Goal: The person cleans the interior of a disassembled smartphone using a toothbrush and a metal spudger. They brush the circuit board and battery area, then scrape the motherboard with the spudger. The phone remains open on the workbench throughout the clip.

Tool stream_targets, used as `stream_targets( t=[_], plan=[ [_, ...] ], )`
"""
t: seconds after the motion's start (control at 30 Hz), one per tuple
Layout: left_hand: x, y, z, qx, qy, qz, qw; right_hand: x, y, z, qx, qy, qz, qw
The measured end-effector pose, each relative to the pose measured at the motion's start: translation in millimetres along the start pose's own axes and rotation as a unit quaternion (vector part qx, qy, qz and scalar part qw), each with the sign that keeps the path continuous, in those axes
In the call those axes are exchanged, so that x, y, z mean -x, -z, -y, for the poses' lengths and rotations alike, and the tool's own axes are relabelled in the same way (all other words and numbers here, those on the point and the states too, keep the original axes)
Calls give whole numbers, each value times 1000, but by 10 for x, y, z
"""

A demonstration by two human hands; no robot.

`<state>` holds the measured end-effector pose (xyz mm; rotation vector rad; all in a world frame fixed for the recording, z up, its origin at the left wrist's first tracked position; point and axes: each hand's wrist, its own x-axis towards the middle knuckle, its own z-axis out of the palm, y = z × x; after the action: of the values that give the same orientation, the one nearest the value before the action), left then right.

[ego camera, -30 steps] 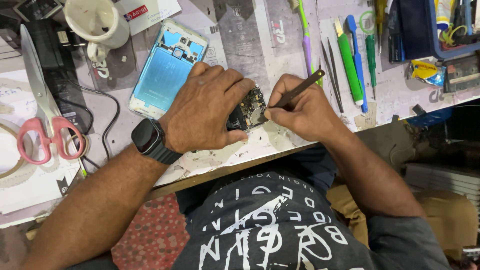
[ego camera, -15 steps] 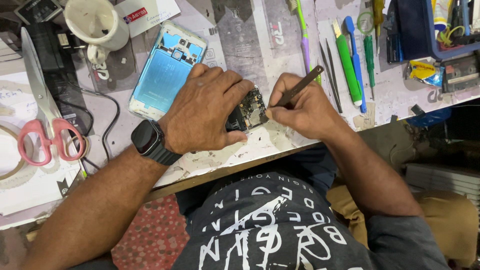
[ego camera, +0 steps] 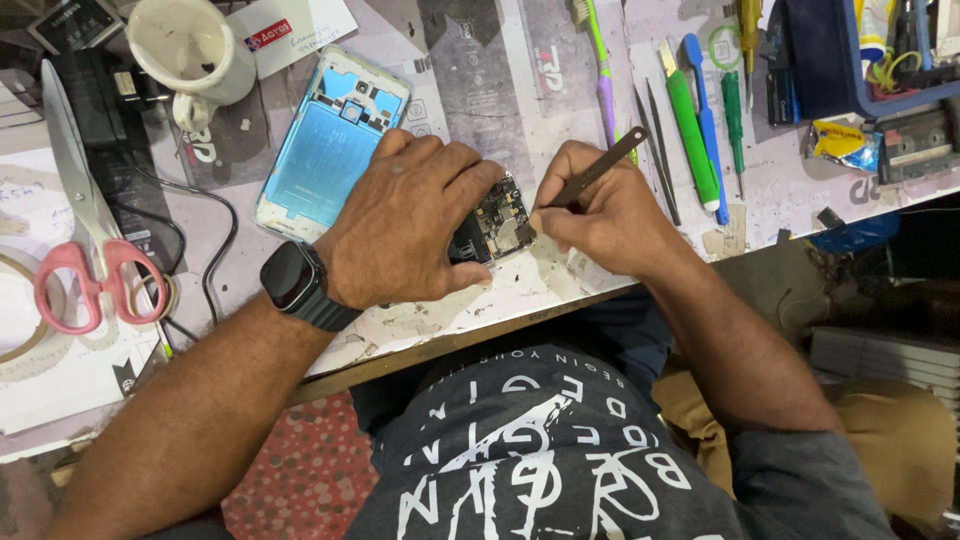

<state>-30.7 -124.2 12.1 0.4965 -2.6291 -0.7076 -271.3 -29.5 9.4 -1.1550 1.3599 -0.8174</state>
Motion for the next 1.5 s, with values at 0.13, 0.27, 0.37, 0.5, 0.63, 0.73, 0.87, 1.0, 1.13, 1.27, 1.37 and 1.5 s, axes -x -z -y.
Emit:
stream_targets(
  t=[0.13,0.27,0.37,0.5,0.63,0.73,0.87,1.0,1.13,1.27,1.37,1.5],
  plan=[
    [8,-4,-3,4,2,0,1000,-5,-10,-11,-10,2,3,1000],
    [13,2,-3,1,-1,-4,1000,10,-10,-21,-6,5,16,1000],
    [-2,-2,-7,1,-3,-2,1000,9,-16,-30,-20,4,-4,1000],
    [6,12,-8,2,0,1,1000,14,-25,-44,-20,10,2,1000],
    [1,12,-14,2,-1,0,1000,22,-31,-66,-18,12,-6,1000],
    [0,13,-17,-3,0,1,1000,19,-43,-86,-34,19,3,999],
    [1,13,-20,-1,3,3,1000,29,-48,-91,-18,23,-1,1000],
    [-2,13,-14,-2,0,2,1000,42,-60,-79,-31,6,-5,999],
    [1,6,-14,-7,-1,0,1000,41,-67,-65,-31,9,-9,999],
    [13,4,-12,1,-3,-3,1000,34,-62,-63,-44,3,8,999],
    [4,-1,-14,-1,-2,-3,1000,30,-61,-69,-34,6,-19,999],
    [9,11,-13,-2,-2,-4,1000,27,-56,-74,-29,22,0,999]
  ],
)
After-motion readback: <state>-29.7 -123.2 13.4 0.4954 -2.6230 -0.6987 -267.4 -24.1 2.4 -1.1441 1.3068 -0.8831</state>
